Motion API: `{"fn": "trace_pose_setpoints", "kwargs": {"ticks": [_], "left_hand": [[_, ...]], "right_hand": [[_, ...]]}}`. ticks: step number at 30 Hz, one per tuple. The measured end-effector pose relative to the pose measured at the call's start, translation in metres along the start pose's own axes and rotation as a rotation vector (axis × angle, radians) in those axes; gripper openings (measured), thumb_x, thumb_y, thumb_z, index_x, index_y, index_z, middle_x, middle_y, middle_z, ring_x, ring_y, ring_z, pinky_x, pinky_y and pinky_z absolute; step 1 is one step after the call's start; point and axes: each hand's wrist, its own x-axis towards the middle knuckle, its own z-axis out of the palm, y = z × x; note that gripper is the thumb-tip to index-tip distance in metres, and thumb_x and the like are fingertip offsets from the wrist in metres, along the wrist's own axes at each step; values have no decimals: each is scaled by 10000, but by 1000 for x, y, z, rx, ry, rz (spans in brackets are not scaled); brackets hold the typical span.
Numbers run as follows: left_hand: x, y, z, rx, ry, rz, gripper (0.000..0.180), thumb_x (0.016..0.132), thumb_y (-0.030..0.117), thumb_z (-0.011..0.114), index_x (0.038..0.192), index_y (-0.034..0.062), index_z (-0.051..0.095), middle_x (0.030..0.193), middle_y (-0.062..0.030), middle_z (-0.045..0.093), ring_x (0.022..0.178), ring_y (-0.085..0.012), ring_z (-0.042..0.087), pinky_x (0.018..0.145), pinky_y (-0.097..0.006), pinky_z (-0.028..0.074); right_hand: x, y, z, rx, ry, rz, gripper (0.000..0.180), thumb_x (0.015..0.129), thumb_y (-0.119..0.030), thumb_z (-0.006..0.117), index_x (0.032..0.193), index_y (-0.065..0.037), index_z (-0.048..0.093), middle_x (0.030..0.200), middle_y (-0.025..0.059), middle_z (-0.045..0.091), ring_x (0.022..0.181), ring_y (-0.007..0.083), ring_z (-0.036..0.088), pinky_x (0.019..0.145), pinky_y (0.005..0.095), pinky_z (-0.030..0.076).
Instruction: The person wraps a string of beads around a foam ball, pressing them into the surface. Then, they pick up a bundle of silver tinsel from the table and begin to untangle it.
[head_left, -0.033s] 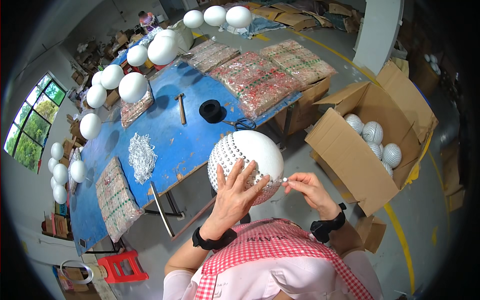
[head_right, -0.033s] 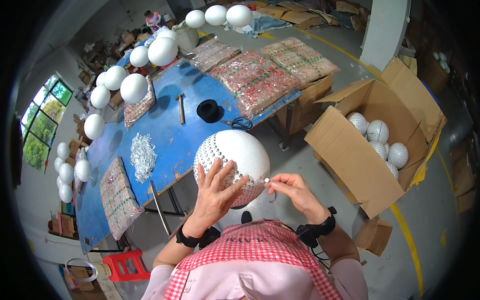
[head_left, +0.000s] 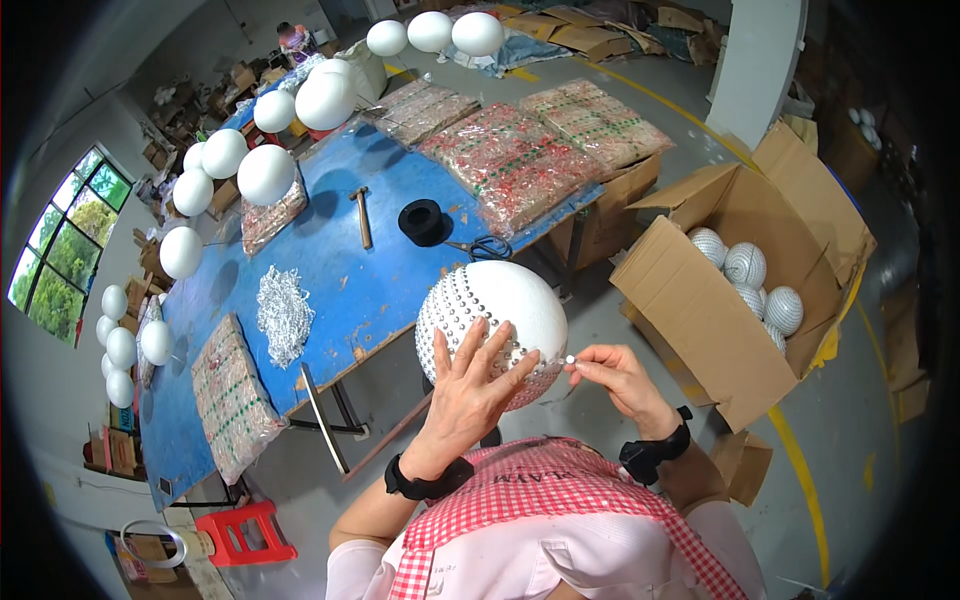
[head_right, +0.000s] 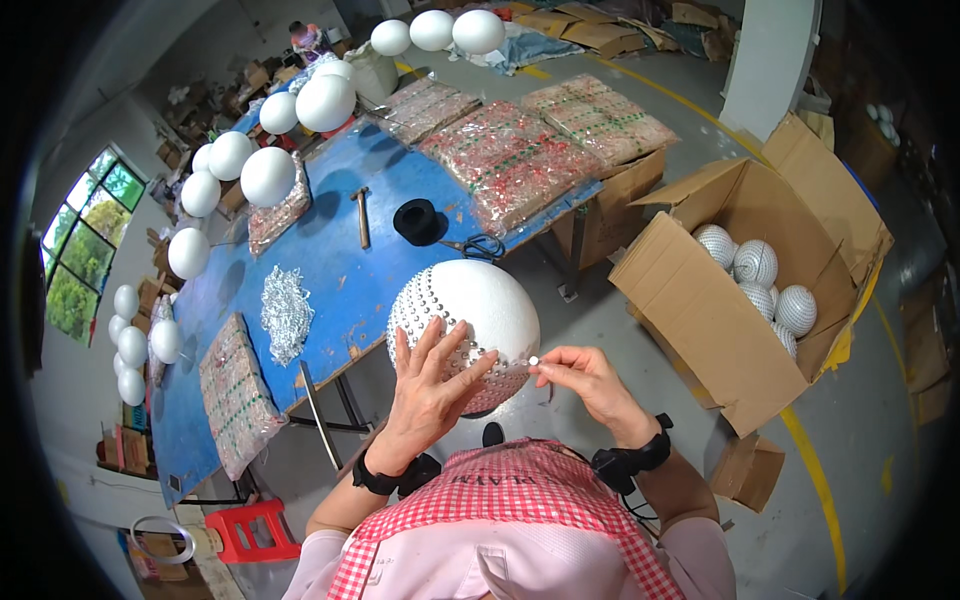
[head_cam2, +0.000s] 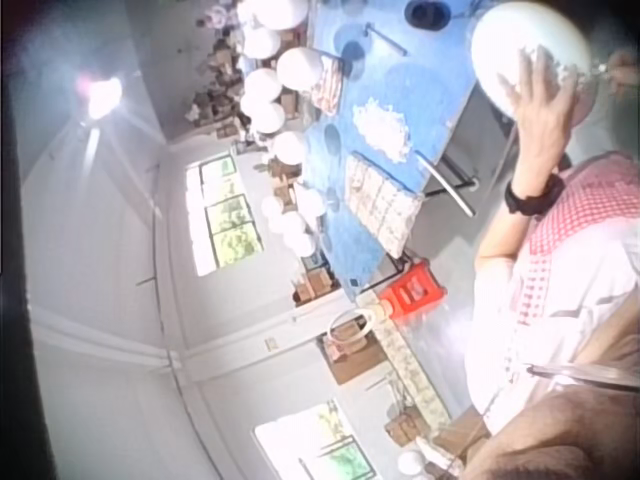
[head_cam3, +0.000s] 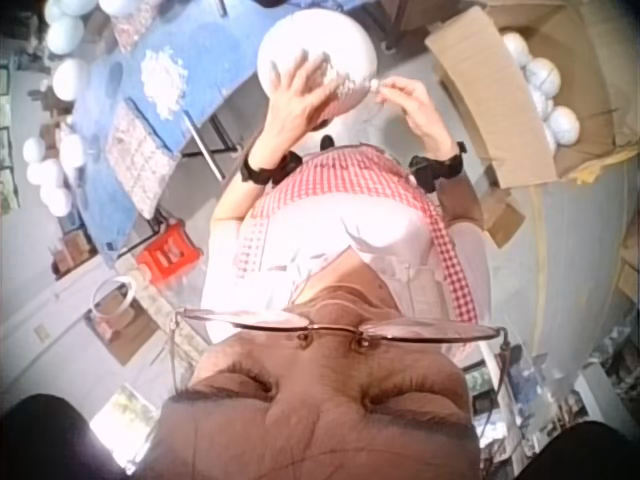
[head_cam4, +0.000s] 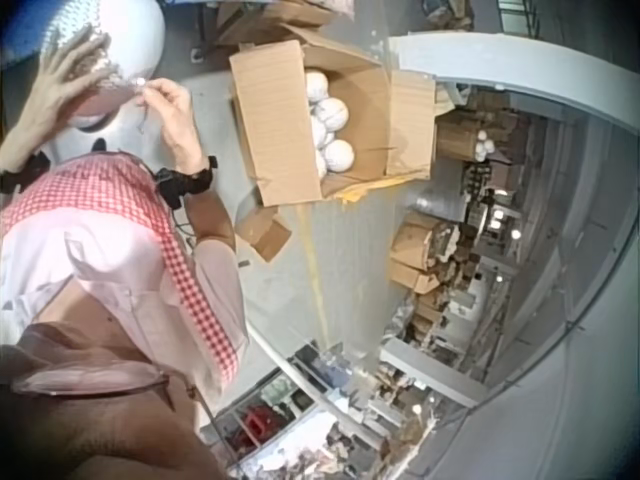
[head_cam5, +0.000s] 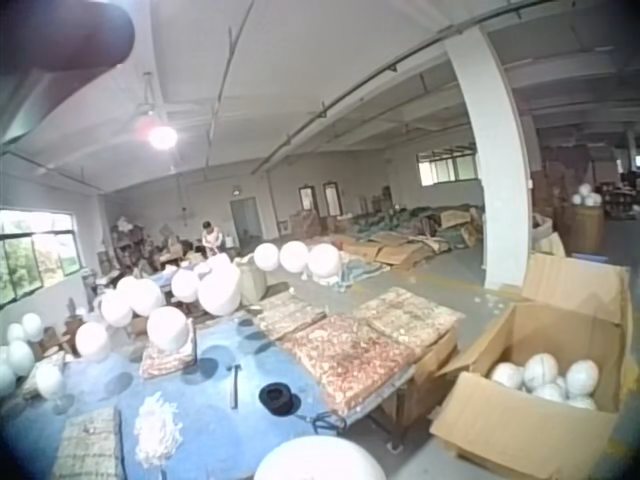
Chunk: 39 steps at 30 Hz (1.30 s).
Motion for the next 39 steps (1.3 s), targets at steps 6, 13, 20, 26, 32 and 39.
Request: {"fn": "trace_pose_setpoints", "kwargs": {"ticks": [6,13,20,26,32,39], "left_hand": [[-1,-1,0,2,-4,-1,543,766,171,720,1272,322,593,1414,-67,435,1360,-308,343,1067,-652,158],[-1,1,2,7,9,5,545,765,181,720,1277,314,590,1409,-64,441,1363,-304,340,1075,-649,148],[-1,1,2,0,1,3,546,770,182,717,1285,305,584,1411,-64,438,1364,-303,339,1076,-651,141],[-1,0,3,10,-10,3,547,768,193,719,1285,309,582,1419,-64,431,1369,-304,332,1082,-651,133],[0,2,3,14,-7,1,561,756,190,728,1283,317,583,1421,-60,430,1371,-303,328,1089,-646,129],[1,0,-1,11,4,-4,608,734,121,728,1287,323,578,1435,-64,418,1371,-306,329,1096,-640,129]], "right_hand": [[1,3,2,-30,65,-24,95,874,-75,625,907,8,656,835,56,673,777,117,622,729,257,487],[-3,-1,20,-809,286,-76,121,914,-103,563,886,-12,637,800,50,650,723,111,617,617,256,485],[0,3,7,83,49,-73,168,928,-111,549,976,27,632,858,76,656,732,132,613,716,269,480],[0,-4,4,81,79,-55,184,904,-105,603,1010,33,661,872,80,673,783,129,628,754,256,485],[2,-5,5,-93,122,-49,137,882,-72,646,970,26,684,845,66,681,784,111,634,736,231,496],[5,0,-1,-166,105,-16,115,869,-52,662,953,23,682,836,42,676,771,89,630,714,209,495]]}}
